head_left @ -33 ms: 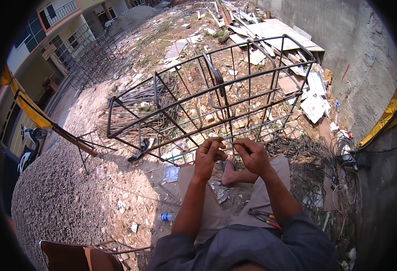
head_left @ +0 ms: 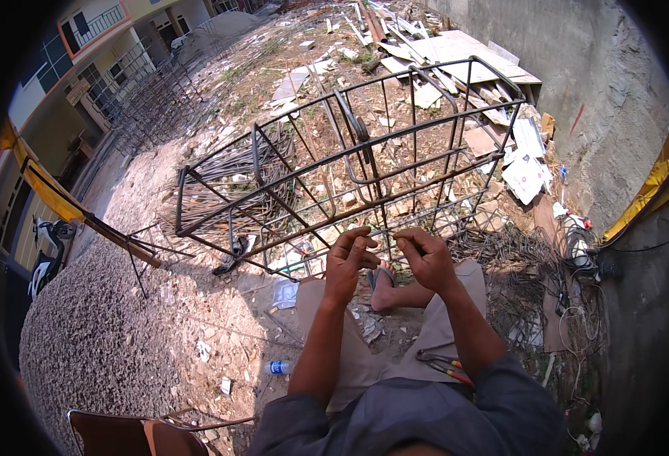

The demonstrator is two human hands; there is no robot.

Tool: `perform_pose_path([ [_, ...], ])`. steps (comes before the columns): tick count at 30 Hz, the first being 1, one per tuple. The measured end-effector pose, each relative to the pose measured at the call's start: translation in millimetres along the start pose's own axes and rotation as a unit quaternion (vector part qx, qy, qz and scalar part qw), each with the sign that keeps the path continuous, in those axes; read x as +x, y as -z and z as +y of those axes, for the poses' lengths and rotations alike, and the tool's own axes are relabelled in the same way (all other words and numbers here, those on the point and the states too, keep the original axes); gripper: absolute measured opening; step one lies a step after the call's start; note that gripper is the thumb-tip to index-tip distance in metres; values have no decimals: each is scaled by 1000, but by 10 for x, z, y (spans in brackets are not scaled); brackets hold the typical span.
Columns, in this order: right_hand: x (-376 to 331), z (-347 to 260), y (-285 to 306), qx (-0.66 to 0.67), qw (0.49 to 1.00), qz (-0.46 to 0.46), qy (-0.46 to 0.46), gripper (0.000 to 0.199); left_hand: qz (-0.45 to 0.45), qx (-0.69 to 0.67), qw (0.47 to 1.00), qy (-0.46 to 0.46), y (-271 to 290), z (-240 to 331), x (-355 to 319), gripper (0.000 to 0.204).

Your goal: The person sits on the ground and assembles a metal frame by inserting vertical rods into horizontal bars and securing them with wire ties. The person uses pliers to twist and tighten the wire ties at each joint.

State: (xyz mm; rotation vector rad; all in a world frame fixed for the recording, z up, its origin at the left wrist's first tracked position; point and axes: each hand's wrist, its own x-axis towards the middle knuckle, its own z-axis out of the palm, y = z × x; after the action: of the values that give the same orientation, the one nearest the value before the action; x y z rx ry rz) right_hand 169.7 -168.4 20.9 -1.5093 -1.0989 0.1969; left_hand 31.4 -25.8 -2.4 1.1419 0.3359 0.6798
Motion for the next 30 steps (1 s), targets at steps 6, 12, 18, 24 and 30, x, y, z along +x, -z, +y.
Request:
perform_pose_path([
  [6,199,345,623,-15,973,211,-88,17,-31,252,960,-118,-532,127,311,30],
  [12,561,636,1123,-174,948,247,-105,23,-30,507,772,-382,-1274,301,1148,26],
  [18,880,755,1366,-213,944,221,-124,22,-40,613,767,-187,-1561,211,1695,33],
  [24,1192,781,1311,-224,952,189,-87,24,-47,550,817,-164,-1609,252,1801,22],
  [30,1345,792,1366,-73,983,110,-127,25,-77,537,785,-299,-1509,-295,1286,20],
])
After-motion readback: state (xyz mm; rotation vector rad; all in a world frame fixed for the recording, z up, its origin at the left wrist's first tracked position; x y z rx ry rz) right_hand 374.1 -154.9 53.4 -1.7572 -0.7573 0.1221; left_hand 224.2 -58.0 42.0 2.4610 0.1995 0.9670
